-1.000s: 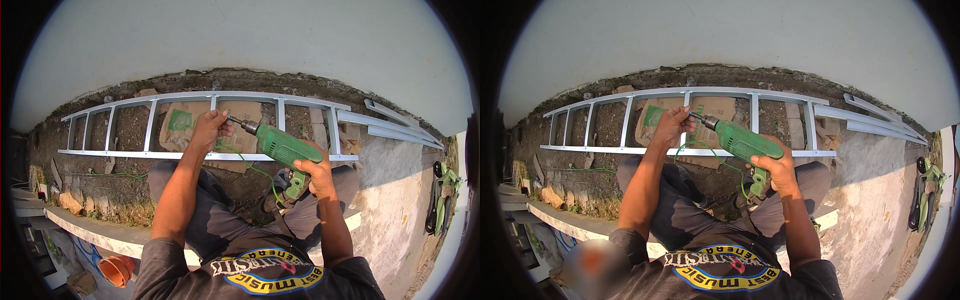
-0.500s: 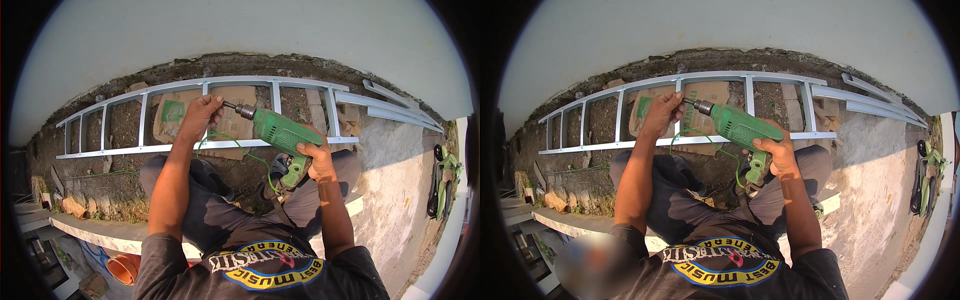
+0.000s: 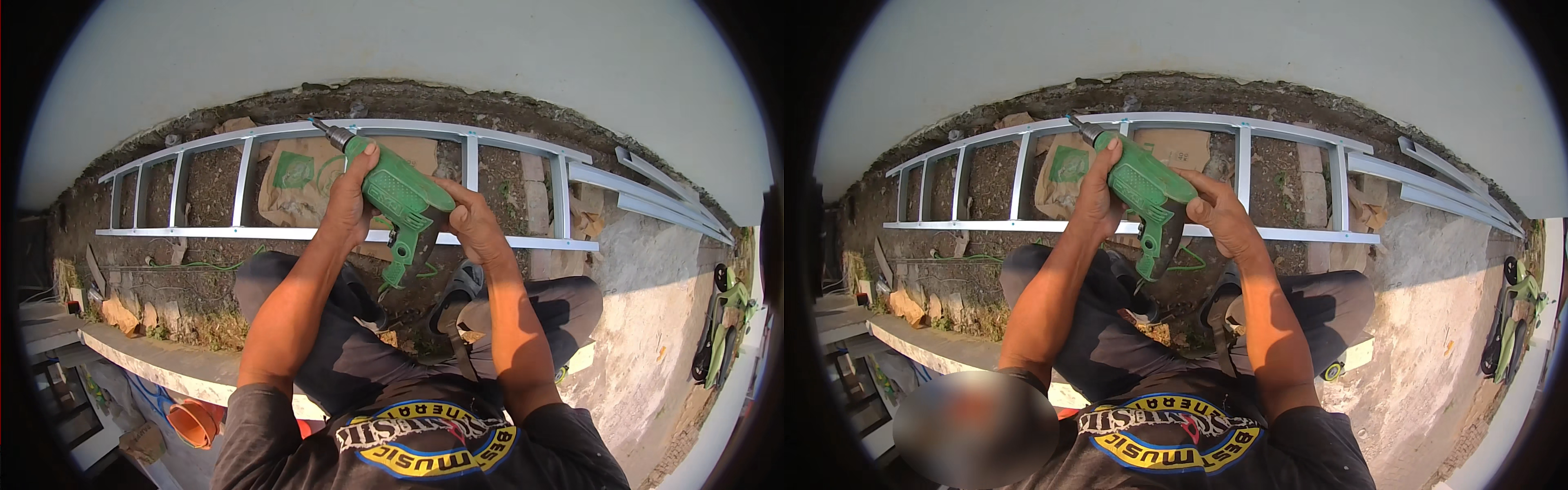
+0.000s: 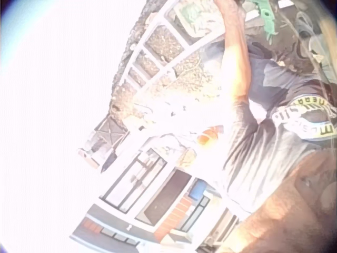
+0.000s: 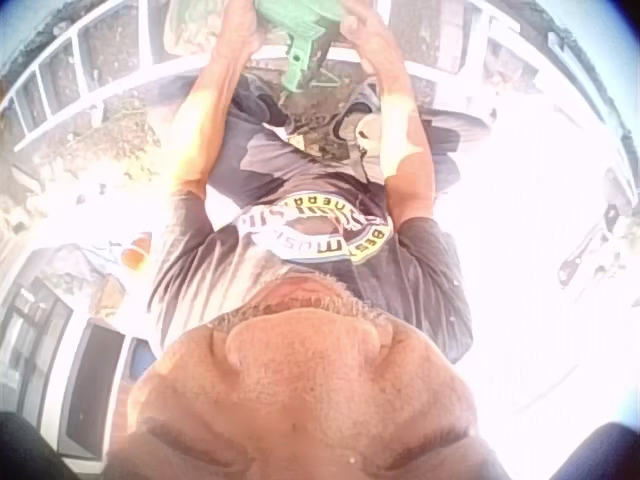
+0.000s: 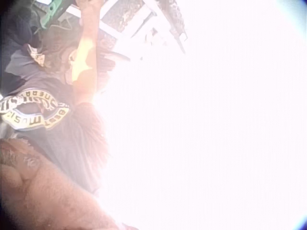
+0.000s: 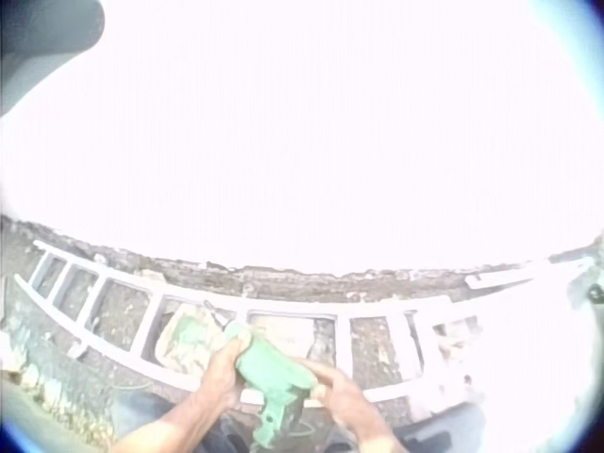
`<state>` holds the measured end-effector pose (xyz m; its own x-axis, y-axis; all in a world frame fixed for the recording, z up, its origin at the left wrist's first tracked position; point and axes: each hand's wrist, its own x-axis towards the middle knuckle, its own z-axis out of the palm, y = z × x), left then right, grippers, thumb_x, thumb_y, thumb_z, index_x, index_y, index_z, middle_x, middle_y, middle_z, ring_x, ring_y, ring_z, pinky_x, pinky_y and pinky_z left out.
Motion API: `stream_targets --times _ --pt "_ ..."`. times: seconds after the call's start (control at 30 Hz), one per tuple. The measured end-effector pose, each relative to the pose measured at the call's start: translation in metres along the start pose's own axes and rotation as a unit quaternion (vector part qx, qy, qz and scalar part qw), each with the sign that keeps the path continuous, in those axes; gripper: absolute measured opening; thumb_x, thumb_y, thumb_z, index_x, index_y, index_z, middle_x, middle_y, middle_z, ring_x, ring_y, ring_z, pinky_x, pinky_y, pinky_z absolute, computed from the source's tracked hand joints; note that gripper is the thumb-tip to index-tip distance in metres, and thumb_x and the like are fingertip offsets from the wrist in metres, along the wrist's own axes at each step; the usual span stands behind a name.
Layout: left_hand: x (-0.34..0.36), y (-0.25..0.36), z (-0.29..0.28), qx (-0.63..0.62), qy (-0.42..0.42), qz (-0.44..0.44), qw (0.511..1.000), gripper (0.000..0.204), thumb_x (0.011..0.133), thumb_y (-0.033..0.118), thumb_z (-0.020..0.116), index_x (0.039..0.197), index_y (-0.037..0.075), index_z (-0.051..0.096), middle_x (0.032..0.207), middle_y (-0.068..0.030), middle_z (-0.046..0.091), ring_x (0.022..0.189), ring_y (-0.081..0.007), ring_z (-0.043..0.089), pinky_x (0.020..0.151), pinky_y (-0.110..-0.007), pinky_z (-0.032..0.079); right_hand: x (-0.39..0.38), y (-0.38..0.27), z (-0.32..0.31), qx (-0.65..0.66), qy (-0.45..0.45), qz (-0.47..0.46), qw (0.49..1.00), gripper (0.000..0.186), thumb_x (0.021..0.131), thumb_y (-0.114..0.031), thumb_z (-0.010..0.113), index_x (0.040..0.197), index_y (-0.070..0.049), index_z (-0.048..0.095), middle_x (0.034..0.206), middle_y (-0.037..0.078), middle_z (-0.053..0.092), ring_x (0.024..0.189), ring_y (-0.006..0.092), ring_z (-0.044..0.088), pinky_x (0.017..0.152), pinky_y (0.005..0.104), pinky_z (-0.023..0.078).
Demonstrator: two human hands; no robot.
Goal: Use a power drill to secure screws into a light-gauge steel frame assembly.
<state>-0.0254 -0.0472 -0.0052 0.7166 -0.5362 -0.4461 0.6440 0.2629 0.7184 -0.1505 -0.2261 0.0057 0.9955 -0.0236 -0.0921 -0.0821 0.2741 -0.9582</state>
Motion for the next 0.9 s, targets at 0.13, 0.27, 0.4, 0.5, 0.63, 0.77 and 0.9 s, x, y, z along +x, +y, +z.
stream_targets --times 0.13,0.27,0.4,0.5,0.63,0.77,0.9 --pt "0.010 0.000 -0.009 0.022 0.048 -0.004 0.999 0.044 0.088 0.055 0.069 0.102 0.013 0.065 0.088 -0.0008 0.067 0.083 -0.0134 0.065 0.072 -0.032 0.049 0.048 0.064 -0.106 -0.093 0.268 0.112 0.952 0.070 0.095 -0.053 0.064 0.137 0.002 0.055 0.110 0.016 0.069 0.097 0.0192 0.067 0.081 0.0335 0.054" --pt "0.004 0.006 -0.010 0.021 0.049 0.039 0.998 0.046 0.086 0.052 0.072 0.101 0.009 0.065 0.084 -0.0019 0.067 0.074 -0.0127 0.066 0.062 -0.030 0.048 0.054 0.192 -0.248 -0.377 0.366 0.123 0.842 0.059 0.087 -0.037 0.077 0.126 0.006 0.064 0.118 0.020 0.068 0.108 0.0313 0.064 0.094 0.0418 0.050" --pt "-0.002 0.013 -0.019 0.029 0.072 0.050 0.996 0.047 0.086 0.049 0.073 0.103 0.006 0.066 0.084 -0.0043 0.068 0.069 -0.0132 0.067 0.053 -0.027 0.047 0.043 0.265 -0.305 -0.297 0.353 0.188 0.867 0.068 0.083 -0.029 0.081 0.132 0.011 0.055 0.128 0.023 0.063 0.118 0.0353 0.060 0.102 0.0435 0.046" --pt "0.000 0.017 -0.016 -0.002 0.091 0.078 0.993 0.048 0.085 0.049 0.074 0.102 0.005 0.066 0.085 -0.0049 0.068 0.067 -0.0133 0.066 0.050 -0.027 0.047 0.035 0.295 -0.328 -0.292 0.330 0.198 0.876 0.068 0.082 -0.027 0.081 0.133 0.010 0.054 0.128 0.024 0.062 0.115 0.0358 0.061 0.099 0.0445 0.047" --pt "-0.007 0.024 -0.031 0.017 0.108 0.050 0.993 0.045 0.087 0.044 0.074 0.103 0.003 0.066 0.089 -0.0050 0.067 0.076 -0.0135 0.066 0.068 -0.029 0.052 0.055 0.286 -0.282 -0.260 0.285 0.384 0.839 0.063 0.077 -0.020 0.083 0.127 0.008 0.057 0.121 0.023 0.065 0.108 0.0348 0.064 0.093 0.0450 0.050" --pt "-0.001 0.018 -0.044 -0.001 0.088 0.046 0.995 0.045 0.088 0.041 0.074 0.105 0.001 0.065 0.093 -0.0059 0.068 0.084 -0.0135 0.065 0.077 -0.029 0.052 0.051 0.309 -0.300 -0.372 0.280 0.259 0.847 0.041 0.077 -0.011 0.078 0.111 0.007 0.063 0.107 0.019 0.067 0.098 0.0298 0.066 0.085 0.0449 0.052" --pt "-0.004 0.019 -0.054 0.001 0.110 0.067 0.992 0.041 0.087 0.033 0.076 0.105 -0.002 0.065 0.094 -0.0083 0.069 0.082 -0.0158 0.068 0.073 -0.031 0.055 0.058 0.311 -0.285 -0.438 0.272 0.263 0.815 0.042 0.070 -0.010 0.080 0.104 0.009 0.064 0.094 0.019 0.069 0.083 0.0317 0.068 0.078 0.0447 0.053"
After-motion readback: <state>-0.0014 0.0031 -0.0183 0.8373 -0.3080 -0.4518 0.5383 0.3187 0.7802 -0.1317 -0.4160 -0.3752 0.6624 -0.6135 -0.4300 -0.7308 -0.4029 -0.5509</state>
